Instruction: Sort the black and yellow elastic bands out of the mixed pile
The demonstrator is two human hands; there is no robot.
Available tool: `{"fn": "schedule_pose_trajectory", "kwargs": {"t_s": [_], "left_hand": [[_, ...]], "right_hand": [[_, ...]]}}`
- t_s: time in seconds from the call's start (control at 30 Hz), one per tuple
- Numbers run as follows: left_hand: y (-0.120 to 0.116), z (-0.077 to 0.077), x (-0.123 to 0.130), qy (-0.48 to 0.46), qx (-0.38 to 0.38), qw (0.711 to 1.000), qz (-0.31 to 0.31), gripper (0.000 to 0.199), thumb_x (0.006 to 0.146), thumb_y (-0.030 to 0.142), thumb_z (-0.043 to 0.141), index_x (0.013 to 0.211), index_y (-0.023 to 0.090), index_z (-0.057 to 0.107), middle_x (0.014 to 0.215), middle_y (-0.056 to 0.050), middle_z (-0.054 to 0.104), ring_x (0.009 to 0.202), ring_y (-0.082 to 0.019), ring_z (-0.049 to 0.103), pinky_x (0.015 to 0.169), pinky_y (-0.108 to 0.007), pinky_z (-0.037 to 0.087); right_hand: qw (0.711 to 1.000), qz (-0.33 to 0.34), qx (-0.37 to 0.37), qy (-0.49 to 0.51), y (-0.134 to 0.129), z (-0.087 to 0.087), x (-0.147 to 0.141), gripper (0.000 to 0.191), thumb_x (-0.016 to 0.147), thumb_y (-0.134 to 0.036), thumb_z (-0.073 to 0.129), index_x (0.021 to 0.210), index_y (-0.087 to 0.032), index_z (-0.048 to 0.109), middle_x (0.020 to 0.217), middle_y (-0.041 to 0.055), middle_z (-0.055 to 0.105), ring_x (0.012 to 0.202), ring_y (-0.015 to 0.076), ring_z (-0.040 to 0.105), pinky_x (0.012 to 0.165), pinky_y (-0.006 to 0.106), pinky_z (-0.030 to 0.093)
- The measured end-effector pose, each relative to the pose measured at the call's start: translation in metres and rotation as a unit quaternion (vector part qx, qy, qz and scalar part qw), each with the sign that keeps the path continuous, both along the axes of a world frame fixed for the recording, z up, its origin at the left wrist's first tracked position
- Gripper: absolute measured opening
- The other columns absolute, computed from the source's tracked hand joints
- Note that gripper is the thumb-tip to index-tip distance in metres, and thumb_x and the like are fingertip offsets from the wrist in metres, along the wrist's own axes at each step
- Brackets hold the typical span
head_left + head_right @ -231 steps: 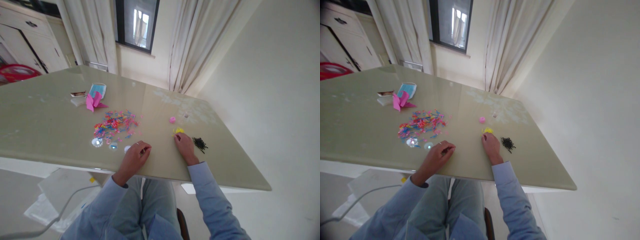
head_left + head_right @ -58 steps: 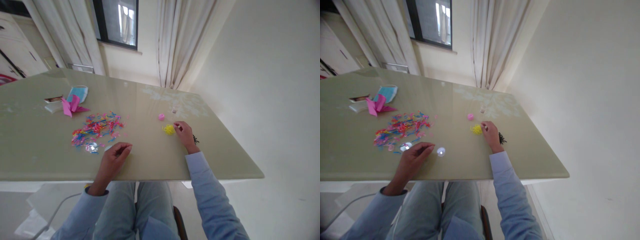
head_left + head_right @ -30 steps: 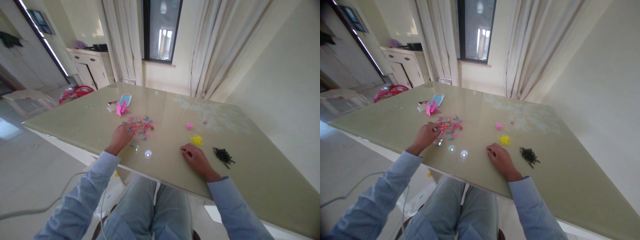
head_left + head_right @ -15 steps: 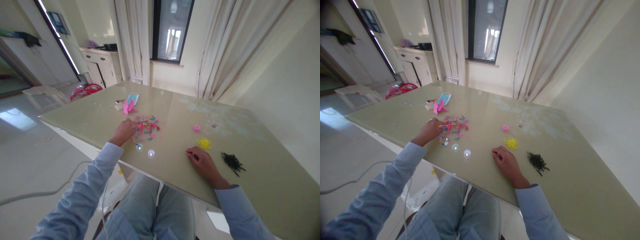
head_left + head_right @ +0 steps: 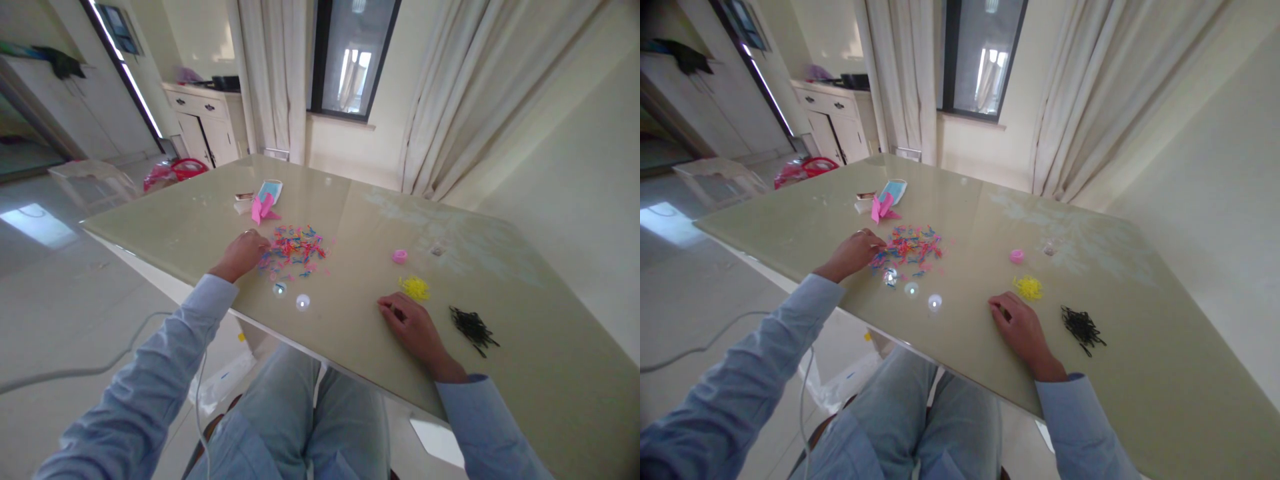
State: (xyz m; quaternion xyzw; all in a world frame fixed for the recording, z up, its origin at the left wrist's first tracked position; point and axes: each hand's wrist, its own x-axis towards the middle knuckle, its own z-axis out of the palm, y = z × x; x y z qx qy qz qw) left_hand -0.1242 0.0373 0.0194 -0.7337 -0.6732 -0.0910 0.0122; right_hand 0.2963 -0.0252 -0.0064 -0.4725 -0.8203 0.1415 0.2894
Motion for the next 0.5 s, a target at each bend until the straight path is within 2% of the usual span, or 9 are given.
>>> {"fn": "schedule_pose_trajectory", "kwargs": {"t_s": [0.23,0.5], "left_hand": [[0.0002,-0.0002,-0.0002,0.004,-0.023,1.0,0.021,0.035,0.083,0.02,0.049,0.103,0.021,0.078,0.102,-0.013,0.067,0.092,-0.025,0.066,0.086,-0.034,0.051],[-0.0046,0.0015,0.0016,-0.046,0.015,0.999,0.023,0.033,0.084,0.022,0.047,0.095,0.016,0.078,0.096,-0.014,0.068,0.092,-0.025,0.065,0.083,-0.033,0.051]], "right_hand": [[1.0,-0.004,-0.003,-0.007,0.0008,-0.0011,0.0011,0.019,0.092,-0.03,0.052,0.091,-0.02,0.068,0.086,0.0054,0.069,0.069,0.0174,0.061,0.068,0.031,0.05],[1.0,-0.004,-0.002,-0.002,0.0007,-0.0008,0.0006,0.019,0.092,-0.031,0.052,0.09,-0.021,0.068,0.087,0.0062,0.07,0.067,0.0174,0.06,0.066,0.032,0.051]]}}
